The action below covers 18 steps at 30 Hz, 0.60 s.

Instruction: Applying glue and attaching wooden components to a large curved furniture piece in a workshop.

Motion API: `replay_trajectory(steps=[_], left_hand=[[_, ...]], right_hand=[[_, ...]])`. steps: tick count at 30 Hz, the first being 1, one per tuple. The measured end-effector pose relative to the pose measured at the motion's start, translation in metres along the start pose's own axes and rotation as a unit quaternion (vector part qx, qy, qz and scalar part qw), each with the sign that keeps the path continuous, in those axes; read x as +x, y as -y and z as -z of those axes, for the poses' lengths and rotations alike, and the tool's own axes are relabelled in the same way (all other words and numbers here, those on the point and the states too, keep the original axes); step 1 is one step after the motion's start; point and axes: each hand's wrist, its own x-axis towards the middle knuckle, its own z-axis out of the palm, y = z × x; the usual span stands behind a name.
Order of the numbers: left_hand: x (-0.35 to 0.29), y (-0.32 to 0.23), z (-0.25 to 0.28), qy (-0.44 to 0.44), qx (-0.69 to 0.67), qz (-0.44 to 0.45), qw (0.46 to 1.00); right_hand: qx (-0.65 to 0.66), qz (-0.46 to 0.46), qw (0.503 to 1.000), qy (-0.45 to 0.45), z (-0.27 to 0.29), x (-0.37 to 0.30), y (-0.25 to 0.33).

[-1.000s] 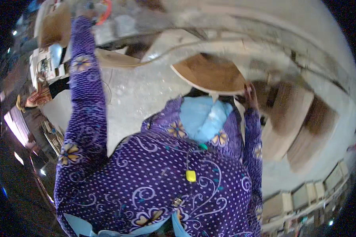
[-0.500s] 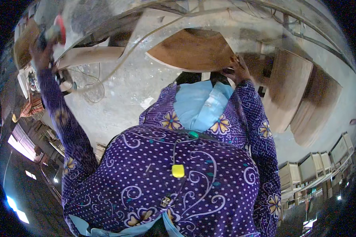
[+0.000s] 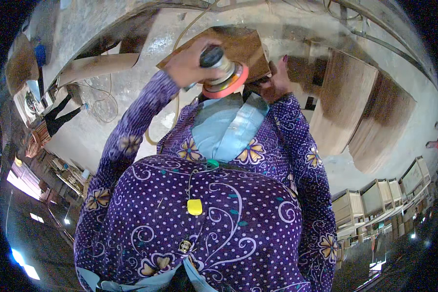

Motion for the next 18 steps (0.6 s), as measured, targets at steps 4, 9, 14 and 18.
replay_trajectory(steps=[4,9,14,18], left_hand=[[0.055,0.009,-0.028,0.044,-0.018,0.037,0.998],[0.073,0.025,-0.045,0.018,0.001,-0.055,0.998],[0.061,0.045,-0.024,0.078,-0.011,0.007,0.997],[0.061,0.048,-0.016,0.126,0.031,-0.009,0.991]], right_hand=[[0.036,-0.015,0.999,0.025,-0.008,-0.003,-0.001],[0.077,0.026,0.997,0.012,-0.005,-0.002,-0.005],[0.074,0.010,0.989,0.128,-0.001,0.015,-0.012],[0.004,0.027,0.995,0.100,0.003,0.034,-0.015]])
